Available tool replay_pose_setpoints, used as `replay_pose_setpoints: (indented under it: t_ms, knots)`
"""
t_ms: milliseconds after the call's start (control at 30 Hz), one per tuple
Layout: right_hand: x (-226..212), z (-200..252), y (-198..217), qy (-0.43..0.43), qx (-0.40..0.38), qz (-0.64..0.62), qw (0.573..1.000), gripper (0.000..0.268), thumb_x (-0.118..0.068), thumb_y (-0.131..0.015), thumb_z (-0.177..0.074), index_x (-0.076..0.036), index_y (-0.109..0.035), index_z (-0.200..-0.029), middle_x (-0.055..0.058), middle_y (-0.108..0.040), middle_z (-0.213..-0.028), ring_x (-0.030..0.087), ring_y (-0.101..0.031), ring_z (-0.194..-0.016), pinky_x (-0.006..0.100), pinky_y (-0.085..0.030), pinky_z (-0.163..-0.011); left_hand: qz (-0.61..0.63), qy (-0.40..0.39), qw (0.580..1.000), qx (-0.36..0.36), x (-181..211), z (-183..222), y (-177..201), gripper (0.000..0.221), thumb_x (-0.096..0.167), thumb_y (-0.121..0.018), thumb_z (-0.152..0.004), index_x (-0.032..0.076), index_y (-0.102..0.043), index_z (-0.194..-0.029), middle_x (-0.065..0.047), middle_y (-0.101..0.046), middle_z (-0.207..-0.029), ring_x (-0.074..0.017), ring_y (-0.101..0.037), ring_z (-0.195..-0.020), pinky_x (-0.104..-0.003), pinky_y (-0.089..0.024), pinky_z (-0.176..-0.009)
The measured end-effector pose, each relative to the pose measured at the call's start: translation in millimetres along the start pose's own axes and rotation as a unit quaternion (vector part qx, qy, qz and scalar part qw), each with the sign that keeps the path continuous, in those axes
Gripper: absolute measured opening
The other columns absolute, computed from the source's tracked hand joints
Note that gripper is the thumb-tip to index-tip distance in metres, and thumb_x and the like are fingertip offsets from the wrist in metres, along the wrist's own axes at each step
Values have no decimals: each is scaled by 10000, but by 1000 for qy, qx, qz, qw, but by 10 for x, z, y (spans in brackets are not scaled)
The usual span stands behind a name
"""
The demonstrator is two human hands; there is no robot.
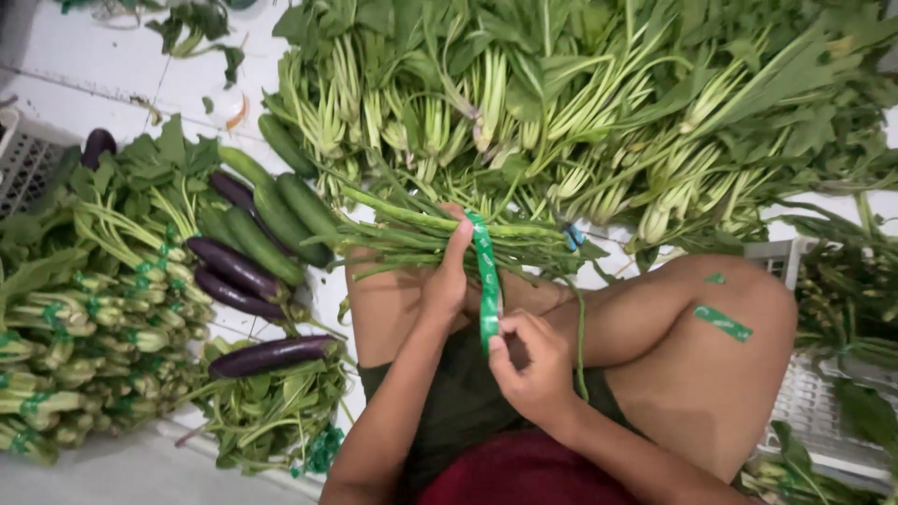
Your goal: Bundling long beans using green adhesive tape and scissors while sitting on the floor.
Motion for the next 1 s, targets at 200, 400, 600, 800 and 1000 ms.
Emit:
replay_pose_setpoints:
  t_ms: [200,400,600,800,1000]
  knots:
    - [305,-405,518,-195,22,-259,946,198,-62,-488,-1004,-51,-651,-893,49,-701,-640,143,-689,-660,346,-584,-718,2,-28,994,-102,-312,-301,-301,400,261,-723,-987,-6,-644,-1275,-136,-616,-1305,-92,-494,-1239,-360,-358,-1207]
    - [793,-986,718,-284,92,-391,871,180,-120,-502,-1002,-41,-643,-924,89,-548,-561,199,-614,-416,277,-505,-441,-153,137,979,2,292,43,-474,873,624,-815,-723,5,-659,-1319,-250,-628,-1361,-283,-536,-1370,-402,-324,-1241]
    - [535,-1211,807,-357,106,-395,840,140,-138,-594,-976,-40,-694,-981,5,-546,-693,114,-604,-572,293,-578,-556,-181,171,968,-37,207,-19,-767,1275,884,-658,-611,41,-422,-1538,-266,-392,-1565,-325,-360,-1496,-460,-252,-1259]
    - [639,-841,472,-321,72,-365,871,120,-112,-611,-973,-34,-697,-944,-4,-551,-634,69,-538,-517,216,-481,-469,58,-71,996,22,423,-254,-869,458,268,-819,-889,0,-690,-1237,-188,-646,-1325,-198,-577,-1276,-405,-375,-1195]
    - [638,-671,144,-246,9,-328,912,227,-182,-582,-1046,-114,-592,-830,-65,-497,-747,45,-454,-701,232,-381,-637,242,-1,957,-160,-12,-615,-1221,333,286,-546,-1043,142,-619,-1334,-13,-574,-1410,-161,-442,-1442,-324,-214,-1257]
Point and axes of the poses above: each hand's wrist, its own z-axis away from the middle knuckle, its own y-axis out of the back of the hand, x = y × z, the point moved 10 cm from there along -z, towards the middle knuckle
